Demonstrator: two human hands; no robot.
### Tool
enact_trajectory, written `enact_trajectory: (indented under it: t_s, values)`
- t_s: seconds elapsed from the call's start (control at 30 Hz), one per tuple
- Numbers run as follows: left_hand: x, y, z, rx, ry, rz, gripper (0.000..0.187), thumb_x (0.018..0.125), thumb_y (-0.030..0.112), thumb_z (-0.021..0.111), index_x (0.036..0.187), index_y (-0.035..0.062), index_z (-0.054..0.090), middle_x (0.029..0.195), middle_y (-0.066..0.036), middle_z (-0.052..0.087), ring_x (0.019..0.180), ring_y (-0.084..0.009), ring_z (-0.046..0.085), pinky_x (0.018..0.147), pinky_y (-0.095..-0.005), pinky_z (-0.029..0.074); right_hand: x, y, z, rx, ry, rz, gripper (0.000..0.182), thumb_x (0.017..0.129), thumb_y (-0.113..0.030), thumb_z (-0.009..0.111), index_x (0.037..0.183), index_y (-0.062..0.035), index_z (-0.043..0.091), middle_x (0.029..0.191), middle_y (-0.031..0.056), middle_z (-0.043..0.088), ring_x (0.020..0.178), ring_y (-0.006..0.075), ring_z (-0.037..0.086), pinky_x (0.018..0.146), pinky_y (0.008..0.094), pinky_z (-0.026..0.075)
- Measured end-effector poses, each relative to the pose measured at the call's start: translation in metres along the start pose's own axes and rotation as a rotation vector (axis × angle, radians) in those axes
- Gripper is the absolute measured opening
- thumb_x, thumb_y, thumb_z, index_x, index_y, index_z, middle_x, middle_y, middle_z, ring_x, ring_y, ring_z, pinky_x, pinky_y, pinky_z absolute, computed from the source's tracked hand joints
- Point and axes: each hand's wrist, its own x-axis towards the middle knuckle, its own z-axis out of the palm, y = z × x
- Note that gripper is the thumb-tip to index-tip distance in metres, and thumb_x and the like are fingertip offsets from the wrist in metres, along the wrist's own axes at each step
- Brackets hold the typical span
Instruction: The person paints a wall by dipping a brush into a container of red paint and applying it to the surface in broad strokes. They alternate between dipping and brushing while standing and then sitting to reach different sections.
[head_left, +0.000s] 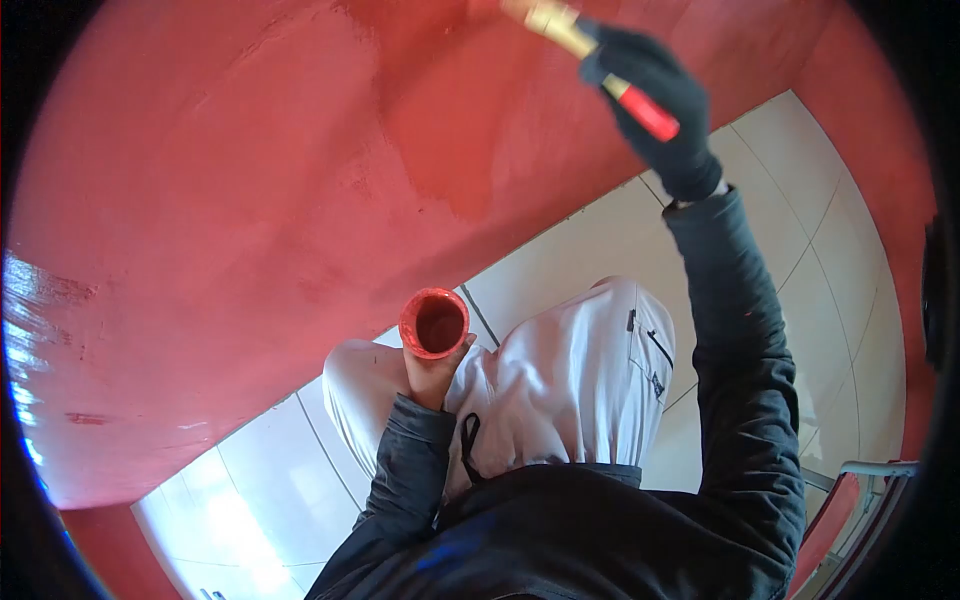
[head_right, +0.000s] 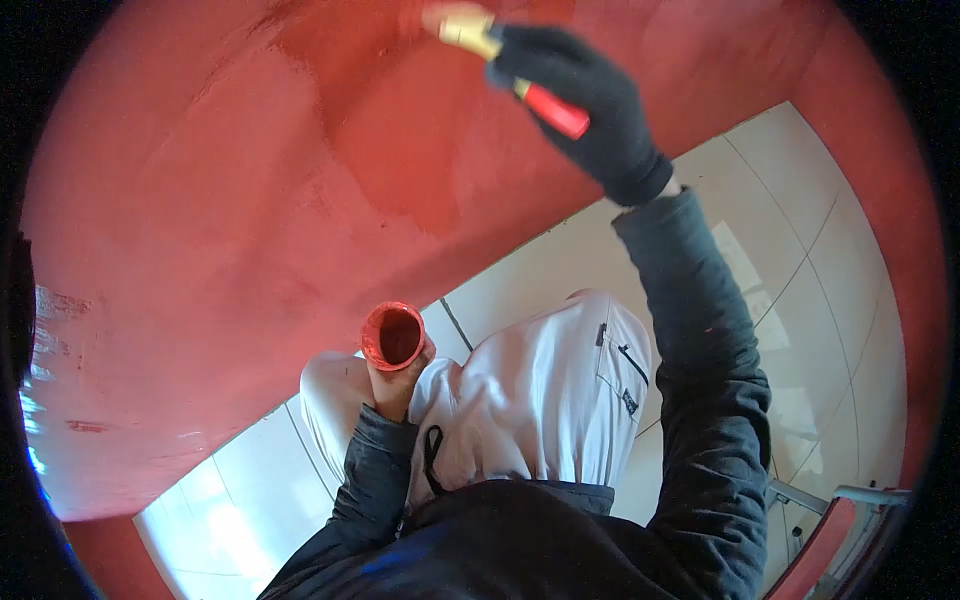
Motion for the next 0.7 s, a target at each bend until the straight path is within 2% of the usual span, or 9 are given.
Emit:
enact_trajectory:
  t_s: [0.1,0.2,0.3,0.33,0.37,0.4,0.43,0.5,0.7]
  values:
    - [0.002,-0.001,0.002,-0.105,-0.013,-0.028,0.042,0.071,-0.007,0.07,0.107,0.001,0.051,0.086,-0.007,0.059,0.077,-0.016,0.059,0.069,-0.0293,0.05,0.014,0.009,-0.009,-0.157,0.236,-0.076,0.028,0.072,0.01,0.068,0.097,0.0,0.064,0.101,0.015,0.064,0.095,0.0293,0.062,0.082,0.0332,0.051]
    - [0.002,-0.002,0.0,-0.056,-0.063,0.02,0.041,0.071,-0.006,0.07,0.107,0.001,0.051,0.086,-0.007,0.059,0.076,-0.0158,0.059,0.07,-0.029,0.05,-0.022,0.006,0.025,-0.071,0.127,0.025,0.029,0.079,-0.005,0.069,0.107,-0.0022,0.063,0.11,0.0137,0.062,0.1,0.026,0.061,0.087,0.0318,0.048]
    - [0.001,-0.013,-0.001,0.085,0.005,0.002,0.043,0.07,-0.007,0.07,0.107,0.0012,0.052,0.085,-0.006,0.059,0.077,-0.015,0.059,0.071,-0.0289,0.05,-0.094,-0.029,0.067,0.592,-0.217,0.855,0.037,0.082,-0.016,0.069,0.114,-0.0018,0.058,0.114,0.0166,0.058,0.107,0.0255,0.056,0.091,0.0335,0.044]
    - [0.002,-0.013,-0.001,0.081,0.007,0.03,0.044,0.069,-0.008,0.07,0.107,0.0013,0.052,0.084,-0.006,0.06,0.076,-0.0146,0.06,0.07,-0.0287,0.05,-0.115,-0.035,0.074,0.481,-0.429,0.717,0.033,0.083,-0.013,0.066,0.114,-0.0031,0.058,0.116,0.0168,0.057,0.109,0.0268,0.055,0.091,0.0354,0.044]
    - [0.003,-0.015,-0.001,0.08,0.01,0.055,0.044,0.068,-0.009,0.069,0.107,0.0014,0.052,0.083,-0.006,0.06,0.075,-0.0142,0.06,0.069,-0.0285,0.05,-0.15,-0.025,0.09,0.329,-0.485,0.221,0.032,0.083,-0.009,0.064,0.114,-0.0046,0.059,0.115,0.0164,0.058,0.108,0.0288,0.056,0.092,0.0377,0.044]
    - [0.001,-0.016,-0.006,0.064,-0.021,-0.057,0.071,0.059,-0.003,0.082,0.12,0.0026,0.046,0.112,-0.009,0.057,0.102,-0.0192,0.056,0.087,-0.0307,0.048,-0.15,-0.036,0.08,0.173,-0.496,0.078,0.029,0.084,-0.006,0.061,0.113,-0.0053,0.06,0.112,0.0162,0.06,0.107,0.03,0.056,0.092,0.0394,0.045]
    - [0.002,-0.019,-0.006,0.065,-0.029,-0.042,0.071,0.059,-0.003,0.082,0.12,0.0026,0.046,0.112,-0.009,0.057,0.102,-0.0192,0.056,0.087,-0.0307,0.048,-0.143,-0.031,0.077,0.16,-0.485,0.073,0.029,0.084,-0.006,0.061,0.113,-0.0053,0.06,0.112,0.0162,0.06,0.107,0.03,0.056,0.092,0.0394,0.045]
    - [0.004,-0.02,0.0,-0.017,0.005,-0.018,0.045,0.067,-0.012,0.067,0.107,0.0016,0.051,0.082,-0.006,0.059,0.074,-0.0143,0.059,0.067,-0.0287,0.05,-0.106,-0.028,0.059,0.555,-0.405,0.356,0.026,0.083,-0.007,0.063,0.109,-0.0045,0.061,0.108,0.0146,0.062,0.105,0.0286,0.058,0.091,0.0379,0.046]
    - [0.005,-0.001,0.005,-0.058,-0.09,0.005,0.04,0.071,-0.008,0.068,0.106,0.0017,0.051,0.082,-0.006,0.056,0.073,-0.0146,0.057,0.064,-0.0277,0.048,0.005,0.032,-0.019,0.093,0.225,0.173,0.025,0.08,-0.001,0.067,0.104,-0.0013,0.063,0.104,0.013,0.063,0.092,0.0235,0.063,0.08,0.0302,0.051]
